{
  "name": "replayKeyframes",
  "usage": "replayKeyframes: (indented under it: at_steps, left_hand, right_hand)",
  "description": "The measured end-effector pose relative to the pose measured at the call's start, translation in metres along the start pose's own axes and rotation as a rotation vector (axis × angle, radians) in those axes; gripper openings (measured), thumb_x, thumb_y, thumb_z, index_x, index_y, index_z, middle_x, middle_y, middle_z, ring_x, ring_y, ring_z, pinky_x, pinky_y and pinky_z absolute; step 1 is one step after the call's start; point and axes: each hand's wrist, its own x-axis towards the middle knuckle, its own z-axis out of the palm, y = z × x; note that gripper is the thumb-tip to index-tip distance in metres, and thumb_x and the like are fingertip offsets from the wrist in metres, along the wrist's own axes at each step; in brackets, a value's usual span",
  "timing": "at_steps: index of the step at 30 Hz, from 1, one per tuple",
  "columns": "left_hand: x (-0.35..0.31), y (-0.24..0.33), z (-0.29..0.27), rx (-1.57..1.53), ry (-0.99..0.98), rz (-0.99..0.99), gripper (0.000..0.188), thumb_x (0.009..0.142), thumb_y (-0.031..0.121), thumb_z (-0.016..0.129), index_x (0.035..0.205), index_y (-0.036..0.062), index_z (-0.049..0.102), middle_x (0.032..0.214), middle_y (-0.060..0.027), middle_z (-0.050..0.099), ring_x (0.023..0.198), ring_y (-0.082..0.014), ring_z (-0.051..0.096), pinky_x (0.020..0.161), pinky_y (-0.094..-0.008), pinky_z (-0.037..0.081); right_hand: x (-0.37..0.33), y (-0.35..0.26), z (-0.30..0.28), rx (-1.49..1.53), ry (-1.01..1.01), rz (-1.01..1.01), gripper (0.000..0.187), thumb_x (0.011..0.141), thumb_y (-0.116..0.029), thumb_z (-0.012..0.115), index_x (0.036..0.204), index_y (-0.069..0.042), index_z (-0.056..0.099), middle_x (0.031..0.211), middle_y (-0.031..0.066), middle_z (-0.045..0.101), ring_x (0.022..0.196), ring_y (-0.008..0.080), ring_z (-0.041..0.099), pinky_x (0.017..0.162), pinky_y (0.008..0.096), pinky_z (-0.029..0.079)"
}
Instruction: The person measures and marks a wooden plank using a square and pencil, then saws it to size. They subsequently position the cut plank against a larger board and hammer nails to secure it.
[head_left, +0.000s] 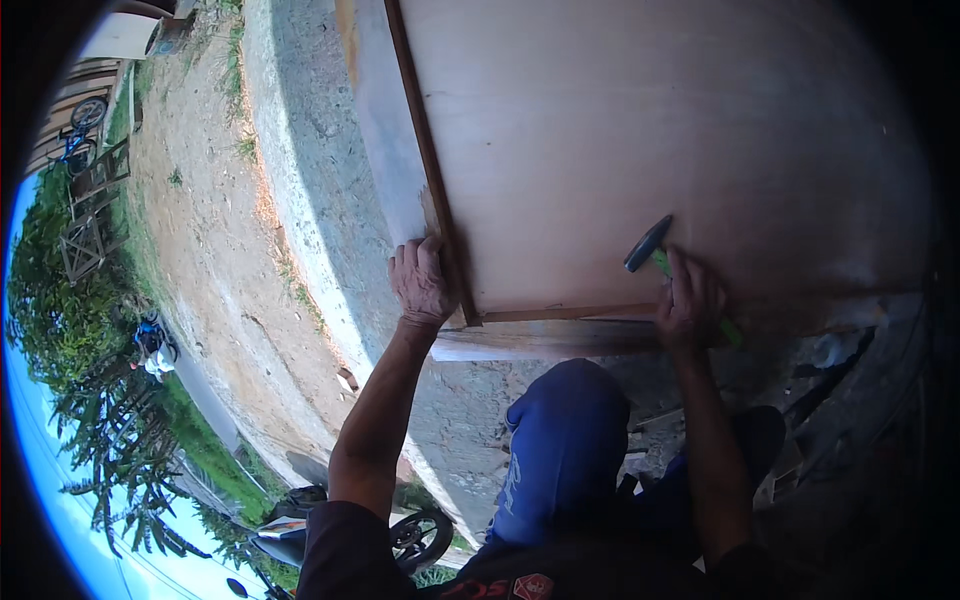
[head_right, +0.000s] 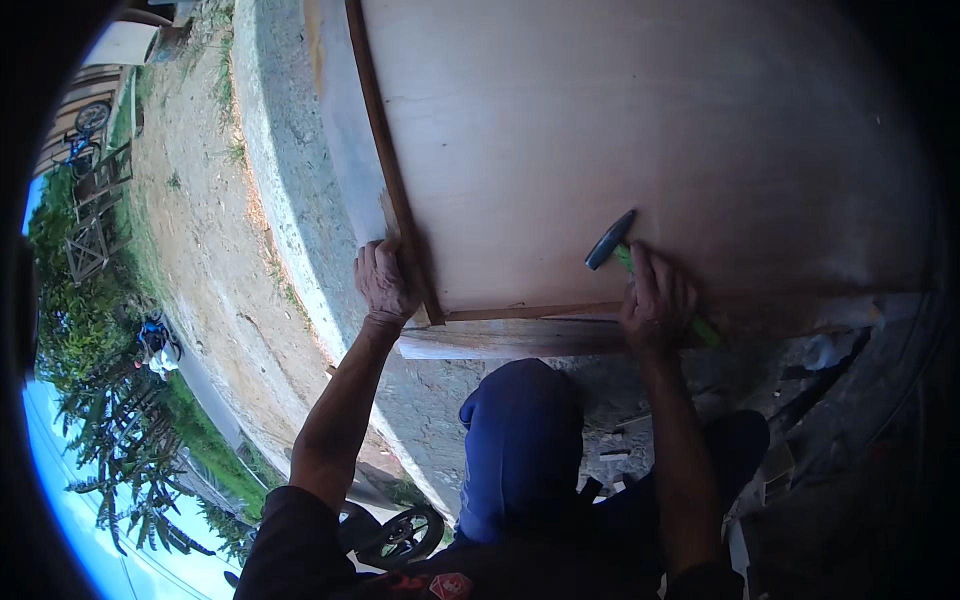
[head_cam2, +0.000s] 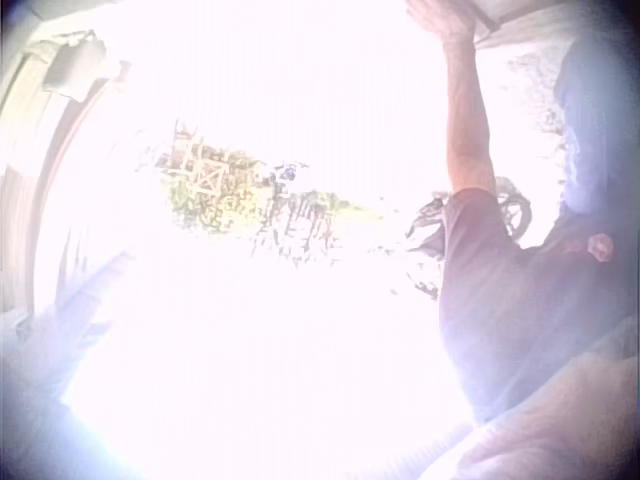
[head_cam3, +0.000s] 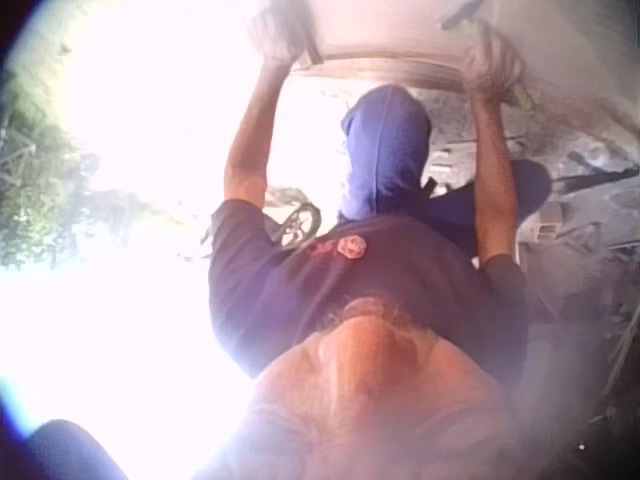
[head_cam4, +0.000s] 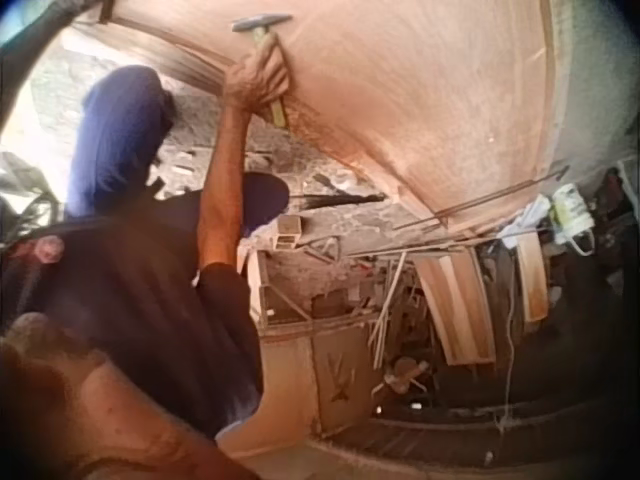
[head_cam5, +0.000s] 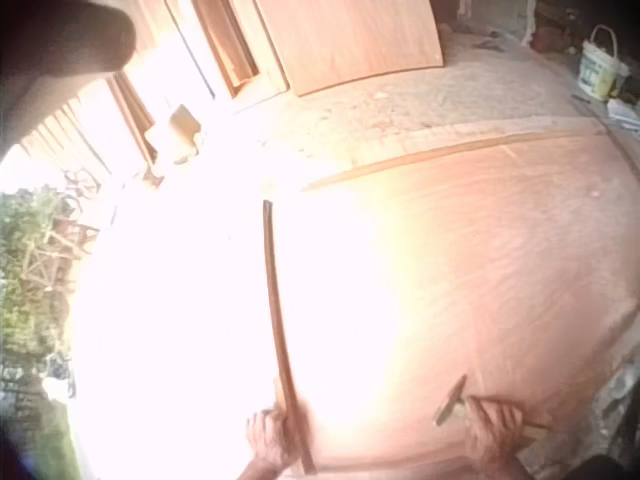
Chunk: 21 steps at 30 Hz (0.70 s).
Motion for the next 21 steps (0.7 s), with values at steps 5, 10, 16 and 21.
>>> replayKeyframes:
  at_steps: [5, 10, 16, 21]
  left_hand:
    - [-0.004, -0.004, 0.000, 0.018, -0.014, 0.007, 0.038, 0.083, 0.021, 0.067, 0.117, 0.0086, 0.056, 0.097, -0.0103, 0.059, 0.086, -0.0327, 0.057, 0.076, -0.0472, 0.042]
    - [0.005, -0.003, 0.002, 0.025, -0.025, -0.002, 0.033, 0.085, 0.022, 0.067, 0.114, 0.0096, 0.056, 0.098, -0.0087, 0.058, 0.086, -0.0317, 0.056, 0.078, -0.0472, 0.042]
    - [0.006, -0.002, 0.001, 0.027, 0.018, 0.029, 0.031, 0.086, 0.020, 0.066, 0.114, 0.0131, 0.055, 0.097, -0.0088, 0.058, 0.082, -0.0325, 0.055, 0.073, -0.0469, 0.039]
    - [0.004, -0.007, 0.008, 0.020, 0.028, 0.051, 0.033, 0.086, 0.022, 0.066, 0.117, 0.0129, 0.055, 0.100, -0.0096, 0.058, 0.088, -0.0335, 0.056, 0.076, -0.0482, 0.040]
  right_hand:
    - [0.004, 0.001, -0.004, 0.000, -0.079, 0.022, 0.054, 0.089, -0.019, 0.061, 0.143, -0.019, 0.057, 0.129, 0.0062, 0.059, 0.108, 0.0296, 0.060, 0.093, 0.0484, 0.043]
    - [0.007, 0.003, -0.004, -0.013, -0.151, 0.040, 0.047, 0.096, -0.023, 0.056, 0.142, -0.016, 0.057, 0.129, 0.0096, 0.060, 0.113, 0.0307, 0.060, 0.095, 0.0485, 0.042]
    - [0.005, 0.002, -0.002, -0.016, -0.063, 0.033, 0.049, 0.093, -0.023, 0.059, 0.142, -0.020, 0.058, 0.125, 0.0053, 0.061, 0.107, 0.0279, 0.061, 0.091, 0.0475, 0.044]
    - [0.003, 0.002, 0.000, 0.056, 0.040, 0.042, 0.049, 0.091, -0.019, 0.063, 0.139, -0.018, 0.058, 0.123, 0.0055, 0.061, 0.108, 0.0283, 0.061, 0.091, 0.0477, 0.044]
